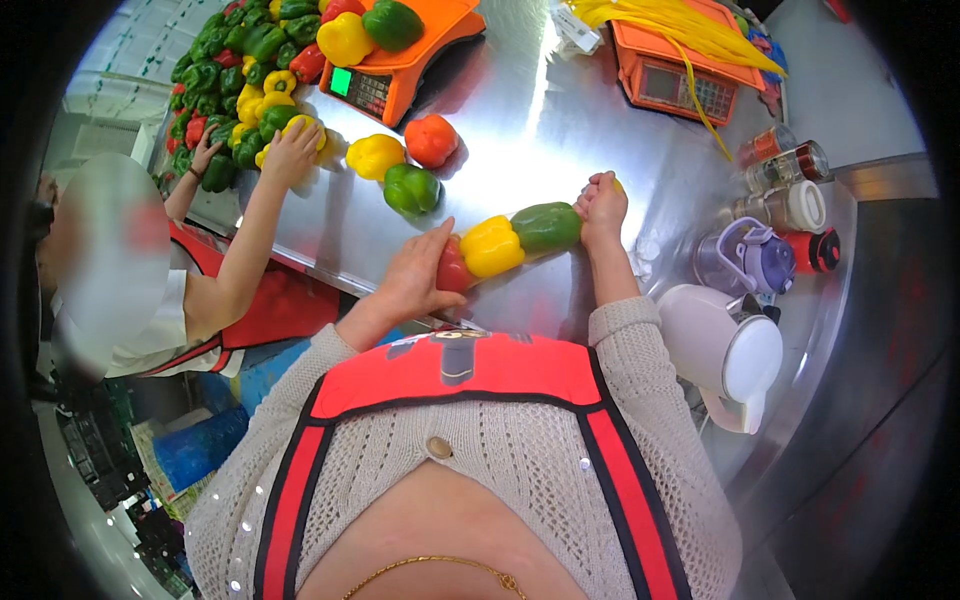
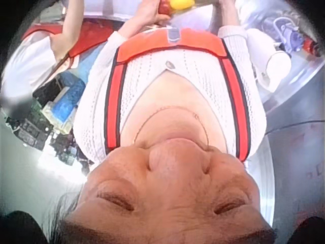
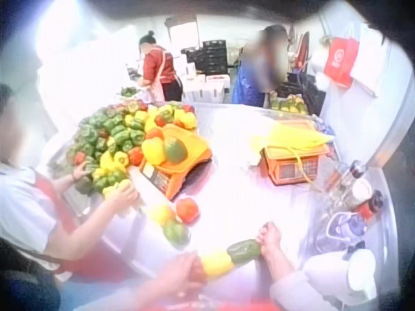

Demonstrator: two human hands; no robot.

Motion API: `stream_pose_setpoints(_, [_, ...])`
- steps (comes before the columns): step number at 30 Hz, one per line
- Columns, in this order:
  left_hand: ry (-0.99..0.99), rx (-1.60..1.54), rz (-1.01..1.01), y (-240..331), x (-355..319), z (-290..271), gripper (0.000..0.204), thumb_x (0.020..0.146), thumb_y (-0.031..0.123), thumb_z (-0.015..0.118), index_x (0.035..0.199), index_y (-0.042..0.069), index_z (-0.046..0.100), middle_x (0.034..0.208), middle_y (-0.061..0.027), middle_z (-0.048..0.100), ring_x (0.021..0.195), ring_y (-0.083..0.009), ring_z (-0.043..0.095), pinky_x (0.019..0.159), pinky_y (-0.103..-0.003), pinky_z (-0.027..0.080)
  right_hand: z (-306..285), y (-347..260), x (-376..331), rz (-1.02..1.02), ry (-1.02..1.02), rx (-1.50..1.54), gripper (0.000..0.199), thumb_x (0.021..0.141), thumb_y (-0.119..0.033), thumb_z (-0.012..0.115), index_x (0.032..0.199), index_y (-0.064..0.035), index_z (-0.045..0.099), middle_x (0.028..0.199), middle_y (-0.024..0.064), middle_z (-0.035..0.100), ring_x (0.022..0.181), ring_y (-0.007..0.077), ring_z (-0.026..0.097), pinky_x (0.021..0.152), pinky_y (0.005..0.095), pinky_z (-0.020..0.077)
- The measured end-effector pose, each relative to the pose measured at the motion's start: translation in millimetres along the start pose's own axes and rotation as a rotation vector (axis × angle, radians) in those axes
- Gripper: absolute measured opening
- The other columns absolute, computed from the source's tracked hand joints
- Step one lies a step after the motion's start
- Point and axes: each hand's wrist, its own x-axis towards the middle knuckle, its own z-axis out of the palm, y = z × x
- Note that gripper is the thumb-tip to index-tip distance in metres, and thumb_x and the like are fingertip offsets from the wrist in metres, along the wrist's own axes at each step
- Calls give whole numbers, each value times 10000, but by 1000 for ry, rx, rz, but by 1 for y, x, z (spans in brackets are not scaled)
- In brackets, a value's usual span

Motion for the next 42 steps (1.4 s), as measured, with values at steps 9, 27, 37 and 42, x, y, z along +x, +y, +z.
stream_pose_setpoints(9, [70, 100, 114, 30, 42, -8, 1003, 695, 500, 823, 1441, 3, 374, 1184, -218, 592, 1111, -391, 578, 937, -473, 467, 1, 8, -1, -70, 1, -40, 295, 1030, -291, 435, 801, -121, 511, 563, -35, 383, 418, 84, 329, 371, 258, 266])
stream_pose_setpoints(27, [-145, 155, 34, 73, 107, 29, 817, 677, 572, 812, 1199, 9, 530, 1138, -219, 630, 1035, -384, 637, 849, -513, 531, -9, 28, 26, -20, 62, 60, 394, 1059, -428, 393, 845, -103, 461, 553, -35, 330, 402, 94, 262, 365, 267, 207])
stream_pose_setpoints(37, [-123, 145, 49, 93, 137, 59, 455, 821, 272, 659, 1186, 13, 576, 1157, -199, 621, 1092, -359, 609, 886, -541, 507, -8, 45, 14, 137, 115, 144, 368, 1044, -404, 420, 862, -101, 521, 556, -24, 372, 409, 112, 279, 379, 288, 205])
stream_pose_setpoints(42, [-163, 192, -23, 92, 135, 52, 408, 829, 283, 637, 1147, 28, 635, 1186, -190, 608, 1132, -351, 585, 917, -520, 497, -7, 37, 10, 254, 120, 490, 360, 1054, -411, 400, 854, -124, 486, 538, -23, 299, 418, 126, 212, 408, 324, 223])
